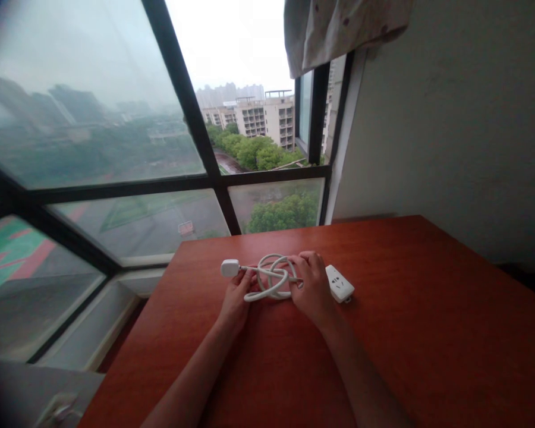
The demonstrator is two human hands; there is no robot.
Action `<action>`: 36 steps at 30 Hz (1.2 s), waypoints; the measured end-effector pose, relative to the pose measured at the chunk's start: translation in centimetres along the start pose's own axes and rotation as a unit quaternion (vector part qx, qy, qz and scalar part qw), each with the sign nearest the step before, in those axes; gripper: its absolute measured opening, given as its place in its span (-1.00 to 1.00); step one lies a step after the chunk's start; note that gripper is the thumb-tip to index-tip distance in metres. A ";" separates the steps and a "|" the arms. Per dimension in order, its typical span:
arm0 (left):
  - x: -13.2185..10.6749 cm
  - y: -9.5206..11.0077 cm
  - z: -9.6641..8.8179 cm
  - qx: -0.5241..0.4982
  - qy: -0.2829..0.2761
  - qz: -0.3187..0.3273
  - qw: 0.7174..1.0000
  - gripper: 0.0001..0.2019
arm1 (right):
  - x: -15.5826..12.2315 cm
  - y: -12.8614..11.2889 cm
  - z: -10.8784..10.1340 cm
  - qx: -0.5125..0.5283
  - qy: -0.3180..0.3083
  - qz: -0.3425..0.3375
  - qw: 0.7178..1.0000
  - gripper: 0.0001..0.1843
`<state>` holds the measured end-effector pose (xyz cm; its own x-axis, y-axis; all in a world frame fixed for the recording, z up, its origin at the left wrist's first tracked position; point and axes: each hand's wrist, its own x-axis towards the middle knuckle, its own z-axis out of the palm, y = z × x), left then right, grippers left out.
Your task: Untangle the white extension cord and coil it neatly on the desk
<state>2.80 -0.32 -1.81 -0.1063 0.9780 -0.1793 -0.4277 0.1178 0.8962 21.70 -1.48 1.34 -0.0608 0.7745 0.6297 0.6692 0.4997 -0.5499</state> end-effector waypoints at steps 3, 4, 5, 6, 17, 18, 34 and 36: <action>-0.2 0.5 0.1 0.018 -0.014 0.003 1.000 -0.50 | 0.3 -1.1 -1.1 0.094 -0.093 -0.018 0.991 -0.52; -0.4 0.7 0.1 0.027 -0.022 0.004 0.999 -0.50 | 0.4 -1.3 -1.4 0.126 -0.124 -0.019 0.984 -0.49; -0.6 0.9 0.2 0.034 -0.030 0.007 0.999 -0.51 | 0.5 -1.4 -1.6 0.152 -0.148 -0.015 0.977 -0.48; -0.7 1.1 0.3 0.039 -0.039 0.011 0.998 -0.51 | 0.6 -1.5 -1.8 0.170 -0.165 -0.009 0.972 -0.48; -0.7 1.0 0.5 -0.025 -0.059 -0.017 0.998 -0.67 | 0.9 -1.2 -2.1 0.290 -0.213 0.089 0.929 -0.81; -0.5 0.8 0.4 -0.045 -0.050 -0.032 0.997 -0.69 | 0.7 -1.0 -1.9 0.307 -0.200 0.096 0.926 -0.78; 0.8 1.4 -0.7 -0.179 -0.087 -0.096 0.975 -0.72 | -0.3 1.6 -1.6 0.160 0.084 0.107 0.978 -0.72; 0.6 1.4 -0.5 -0.151 -0.078 -0.073 0.983 -0.64 | -0.2 1.5 -1.8 0.097 0.108 0.098 0.985 -0.73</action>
<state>1.72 0.35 -0.90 0.1050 0.9717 -0.2116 -0.6772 0.2256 0.7004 24.08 -1.59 1.37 0.2278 0.7737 0.5911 0.4978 0.4293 -0.7536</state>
